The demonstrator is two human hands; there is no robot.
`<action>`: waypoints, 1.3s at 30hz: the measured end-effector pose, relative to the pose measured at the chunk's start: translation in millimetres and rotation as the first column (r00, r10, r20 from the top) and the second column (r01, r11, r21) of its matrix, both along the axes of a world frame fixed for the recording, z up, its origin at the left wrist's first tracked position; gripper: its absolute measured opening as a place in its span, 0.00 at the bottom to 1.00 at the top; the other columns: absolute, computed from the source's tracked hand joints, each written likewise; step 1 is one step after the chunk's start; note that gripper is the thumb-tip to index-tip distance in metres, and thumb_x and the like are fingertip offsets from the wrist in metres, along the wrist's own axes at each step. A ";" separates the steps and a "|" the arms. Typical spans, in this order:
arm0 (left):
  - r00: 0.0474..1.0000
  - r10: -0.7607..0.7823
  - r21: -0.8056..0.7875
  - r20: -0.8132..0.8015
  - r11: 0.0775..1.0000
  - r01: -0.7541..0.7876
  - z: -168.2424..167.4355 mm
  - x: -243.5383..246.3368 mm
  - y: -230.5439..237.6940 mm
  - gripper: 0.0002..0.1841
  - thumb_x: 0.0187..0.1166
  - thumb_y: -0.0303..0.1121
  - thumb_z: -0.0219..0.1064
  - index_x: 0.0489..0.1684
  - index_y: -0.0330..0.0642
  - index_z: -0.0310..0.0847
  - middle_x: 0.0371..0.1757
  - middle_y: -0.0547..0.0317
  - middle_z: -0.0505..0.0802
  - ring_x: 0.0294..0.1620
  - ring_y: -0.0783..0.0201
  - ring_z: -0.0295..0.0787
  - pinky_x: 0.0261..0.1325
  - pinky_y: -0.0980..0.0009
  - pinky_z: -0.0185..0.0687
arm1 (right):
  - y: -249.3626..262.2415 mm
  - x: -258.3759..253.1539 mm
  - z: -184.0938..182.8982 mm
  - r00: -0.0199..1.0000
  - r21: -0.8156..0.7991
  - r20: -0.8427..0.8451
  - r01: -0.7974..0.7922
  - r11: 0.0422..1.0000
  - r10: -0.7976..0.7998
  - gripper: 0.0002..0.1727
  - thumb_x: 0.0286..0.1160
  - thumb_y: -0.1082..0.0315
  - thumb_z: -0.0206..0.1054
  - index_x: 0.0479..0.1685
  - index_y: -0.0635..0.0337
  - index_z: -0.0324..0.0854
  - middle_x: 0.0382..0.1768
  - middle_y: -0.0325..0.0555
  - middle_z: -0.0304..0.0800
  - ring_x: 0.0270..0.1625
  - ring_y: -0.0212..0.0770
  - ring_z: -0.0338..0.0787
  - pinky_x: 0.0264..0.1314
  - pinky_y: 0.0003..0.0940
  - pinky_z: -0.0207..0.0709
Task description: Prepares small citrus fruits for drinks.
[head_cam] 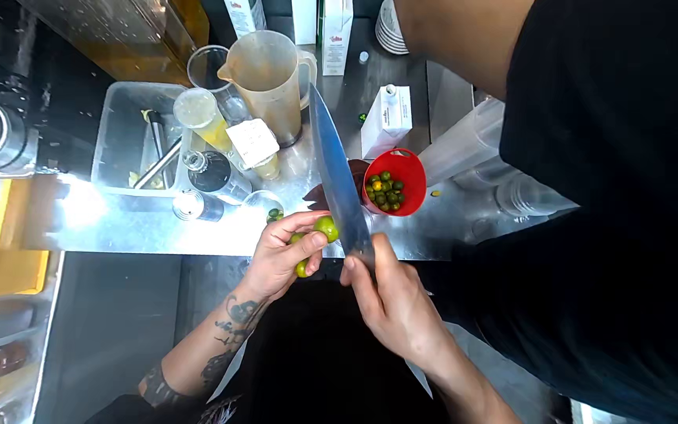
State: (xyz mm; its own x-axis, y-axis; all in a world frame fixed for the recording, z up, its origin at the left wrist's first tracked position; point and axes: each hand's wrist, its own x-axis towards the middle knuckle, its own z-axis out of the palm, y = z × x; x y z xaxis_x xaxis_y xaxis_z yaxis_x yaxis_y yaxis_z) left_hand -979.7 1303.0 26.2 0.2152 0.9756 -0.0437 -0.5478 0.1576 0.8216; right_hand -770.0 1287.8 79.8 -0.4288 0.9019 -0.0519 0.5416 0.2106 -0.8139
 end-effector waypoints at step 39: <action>-0.489 0.148 -0.342 -0.860 0.543 0.767 -26.4 66.4 96.2 0.13 0.89 0.37 0.58 0.54 0.39 0.85 0.51 0.45 0.92 0.45 0.44 0.93 0.46 0.46 0.88 | -36.4 116.6 -52.4 0.894 -0.181 -0.251 0.333 0.925 -0.371 0.12 0.92 0.55 0.54 0.55 0.51 0.74 0.32 0.29 0.91 0.18 0.26 0.83 0.18 0.24 0.80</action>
State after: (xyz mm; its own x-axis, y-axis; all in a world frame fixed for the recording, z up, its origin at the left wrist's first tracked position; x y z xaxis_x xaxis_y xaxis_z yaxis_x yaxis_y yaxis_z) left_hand -913.3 1399.1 -0.2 0.6247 0.5976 -0.5026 0.7306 -0.6745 0.1060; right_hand -653.4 1251.3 27.4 -0.0983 0.9896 -0.1051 0.3106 -0.0698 -0.9480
